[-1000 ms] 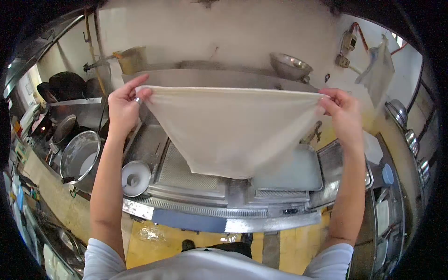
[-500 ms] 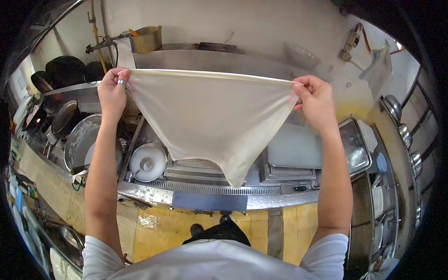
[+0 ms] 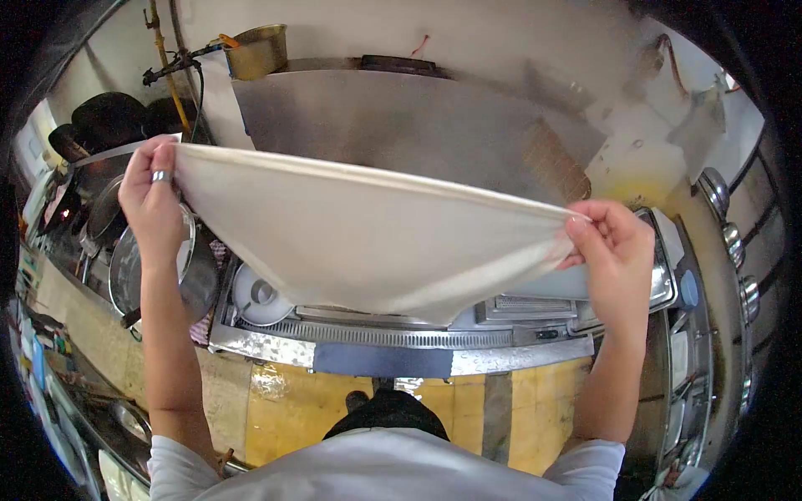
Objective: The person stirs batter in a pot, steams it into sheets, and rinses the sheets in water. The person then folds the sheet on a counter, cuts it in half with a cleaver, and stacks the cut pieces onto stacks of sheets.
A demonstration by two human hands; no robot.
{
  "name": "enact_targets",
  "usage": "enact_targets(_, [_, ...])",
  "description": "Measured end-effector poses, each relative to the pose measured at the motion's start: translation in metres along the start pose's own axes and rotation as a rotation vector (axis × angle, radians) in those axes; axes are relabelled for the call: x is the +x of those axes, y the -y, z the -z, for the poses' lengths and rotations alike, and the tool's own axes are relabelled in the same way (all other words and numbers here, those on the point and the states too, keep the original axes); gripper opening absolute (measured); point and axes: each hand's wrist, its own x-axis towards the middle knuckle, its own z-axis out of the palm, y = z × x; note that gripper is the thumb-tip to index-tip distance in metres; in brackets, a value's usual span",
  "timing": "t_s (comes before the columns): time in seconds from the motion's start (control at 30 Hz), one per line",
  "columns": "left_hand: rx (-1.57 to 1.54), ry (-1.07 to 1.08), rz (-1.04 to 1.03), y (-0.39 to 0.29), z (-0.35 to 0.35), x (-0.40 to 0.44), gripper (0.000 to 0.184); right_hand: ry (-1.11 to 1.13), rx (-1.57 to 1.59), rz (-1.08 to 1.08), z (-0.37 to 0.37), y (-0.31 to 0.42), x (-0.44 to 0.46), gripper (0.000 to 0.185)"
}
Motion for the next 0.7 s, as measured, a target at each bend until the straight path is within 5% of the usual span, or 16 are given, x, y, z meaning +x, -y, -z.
enact_targets(0.17, [0.025, -0.028, 0.168, 0.004, 0.007, -0.024, 0.023, 0.004, 0.039, -0.087, -0.007, -0.027, -0.012, 0.01])
enact_targets(0.27, [0.191, 0.046, 0.084, 0.029, -0.006, -0.051, 0.023, 0.052, 0.096, -0.195, -0.026, -0.068, -0.015, 0.01])
enact_targets(0.33, [0.151, 0.161, 0.411, 0.062, -0.018, -0.083, 0.019, 0.204, 0.09, -0.258, -0.048, -0.127, -0.015, 0.013])
enact_targets(0.47, [0.5, 0.501, 0.494, 0.192, -0.052, -0.193, 0.009, 0.408, -0.33, -0.491, -0.133, -0.297, -0.038, 0.025])
enact_targets(0.53, [0.216, 0.345, 0.815, 0.312, -0.054, -0.292, 0.016, 0.57, -0.577, -0.466, -0.171, -0.377, -0.049, 0.032])
enact_targets(0.7, [0.357, 0.394, 0.867, 0.404, -0.054, -0.343, 0.04, 0.698, -0.578, -0.454, -0.233, -0.425, -0.018, 0.033])
